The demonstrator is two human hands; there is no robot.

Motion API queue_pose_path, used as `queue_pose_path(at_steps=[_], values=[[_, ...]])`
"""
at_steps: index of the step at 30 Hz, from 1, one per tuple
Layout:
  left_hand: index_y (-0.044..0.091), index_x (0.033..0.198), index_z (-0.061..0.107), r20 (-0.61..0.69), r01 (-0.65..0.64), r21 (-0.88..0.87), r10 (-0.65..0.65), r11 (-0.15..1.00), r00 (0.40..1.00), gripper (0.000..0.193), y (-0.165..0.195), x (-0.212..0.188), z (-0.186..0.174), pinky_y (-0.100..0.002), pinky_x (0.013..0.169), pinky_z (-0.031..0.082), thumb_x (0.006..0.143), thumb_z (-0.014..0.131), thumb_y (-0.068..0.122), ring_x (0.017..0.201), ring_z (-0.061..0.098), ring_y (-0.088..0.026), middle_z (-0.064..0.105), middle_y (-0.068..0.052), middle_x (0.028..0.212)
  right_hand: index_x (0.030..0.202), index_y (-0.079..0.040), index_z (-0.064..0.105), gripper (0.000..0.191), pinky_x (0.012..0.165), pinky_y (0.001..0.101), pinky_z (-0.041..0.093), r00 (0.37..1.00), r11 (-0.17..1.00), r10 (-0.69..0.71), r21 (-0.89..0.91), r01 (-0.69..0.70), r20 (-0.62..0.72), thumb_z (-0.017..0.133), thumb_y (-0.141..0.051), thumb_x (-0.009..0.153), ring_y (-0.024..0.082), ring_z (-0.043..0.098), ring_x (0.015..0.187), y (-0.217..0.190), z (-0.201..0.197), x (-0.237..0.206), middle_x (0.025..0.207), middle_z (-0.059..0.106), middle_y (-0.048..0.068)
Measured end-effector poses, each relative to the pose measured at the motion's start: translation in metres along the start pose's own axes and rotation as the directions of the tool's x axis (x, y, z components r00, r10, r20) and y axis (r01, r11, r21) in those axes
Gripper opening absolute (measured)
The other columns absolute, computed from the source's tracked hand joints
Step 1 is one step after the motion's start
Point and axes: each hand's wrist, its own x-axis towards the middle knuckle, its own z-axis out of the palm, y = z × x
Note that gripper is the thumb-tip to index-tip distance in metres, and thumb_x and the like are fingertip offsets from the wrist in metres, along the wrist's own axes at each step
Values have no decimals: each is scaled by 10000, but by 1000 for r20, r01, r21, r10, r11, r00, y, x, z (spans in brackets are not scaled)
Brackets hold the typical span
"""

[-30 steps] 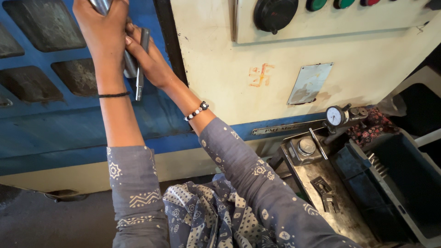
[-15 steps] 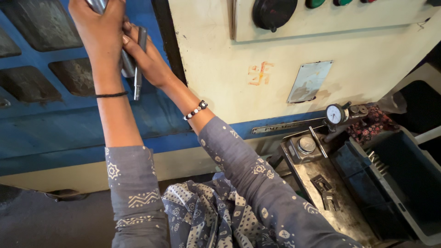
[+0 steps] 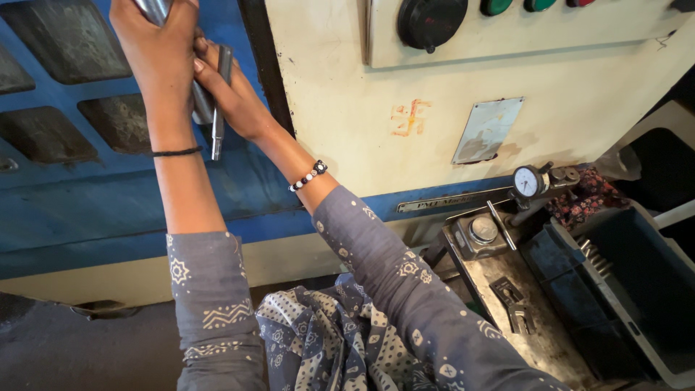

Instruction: The person operates a metal machining machine by inserting cylindrical metal rods into the machine, closing the door, and pressing a button to start the cycle. After the cycle completes, they remove the processed rods and place them into a green bin, repeating the process several times.

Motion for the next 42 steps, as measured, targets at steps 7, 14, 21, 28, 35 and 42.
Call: queue_pose_path(at_steps=[7, 14, 21, 28, 35, 42], values=[[5, 921, 537, 24, -44, 7, 44, 999, 999, 221, -5, 3, -2, -257, 593, 505, 1027, 730, -10, 646, 612, -108, 608, -25, 761, 1313, 36, 568, 397, 1091, 355, 429, 1000, 1000, 6, -16, -6, -14, 454, -299, 1132, 240, 569, 1122, 1, 1, 2, 1150, 594, 128], [-8, 944, 544, 55, -92, -55, 95, 994, 994, 217, -23, 5, -9, -270, 601, 511, 1058, 722, -57, 680, 625, -128, 607, -37, 797, 1355, 45, 539, 427, 1124, 356, 412, 1000, 1000, -22, 8, 22, -10, 455, -302, 1120, 250, 559, 1202, -3, 0, 3, 1237, 589, 133], [13, 846, 532, 50, -66, 11, 66, 998, 997, 253, -10, 4, -6, -265, 617, 512, 1032, 703, -3, 625, 619, -107, 592, -12, 716, 1333, 61, 557, 427, 1144, 364, 421, 1000, 1000, -4, 10, 5, -19, 459, -302, 1130, 252, 563, 1177, -1, 1, 4, 1213, 590, 143], [-6, 912, 552, 69, -98, -62, 103, 993, 992, 219, -13, 3, -6, -264, 613, 530, 1064, 702, -57, 659, 641, -134, 611, -39, 780, 1347, 57, 548, 426, 1144, 357, 419, 1000, 1000, -6, 17, 6, -13, 455, -295, 1128, 247, 562, 1175, -3, 0, 4, 1215, 593, 141], [10, 929, 542, -4, -22, -10, 22, 1000, 1000, 251, -24, 8, -6, -284, 584, 499, 1053, 759, -8, 623, 613, -115, 594, -18, 755, 1371, 44, 530, 403, 1189, 368, 355, 999, 998, -47, 35, 47, -18, 458, -266, 1124, 279, 499, 1299, -4, -1, 2, 1348, 555, 155], [-5, 974, 523, -38, -92, 117, 98, 989, 994, 219, -38, 19, -10, -298, 555, 529, 936, 736, -38, 620, 637, -126, 604, -22, 774, 1303, 19, 592, 351, 1108, 329, 419, 997, 992, -56, -117, 50, -43, 462, -263, 1141, 205, 569, 1170, 6, 1, 3, 1204, 623, 97]])
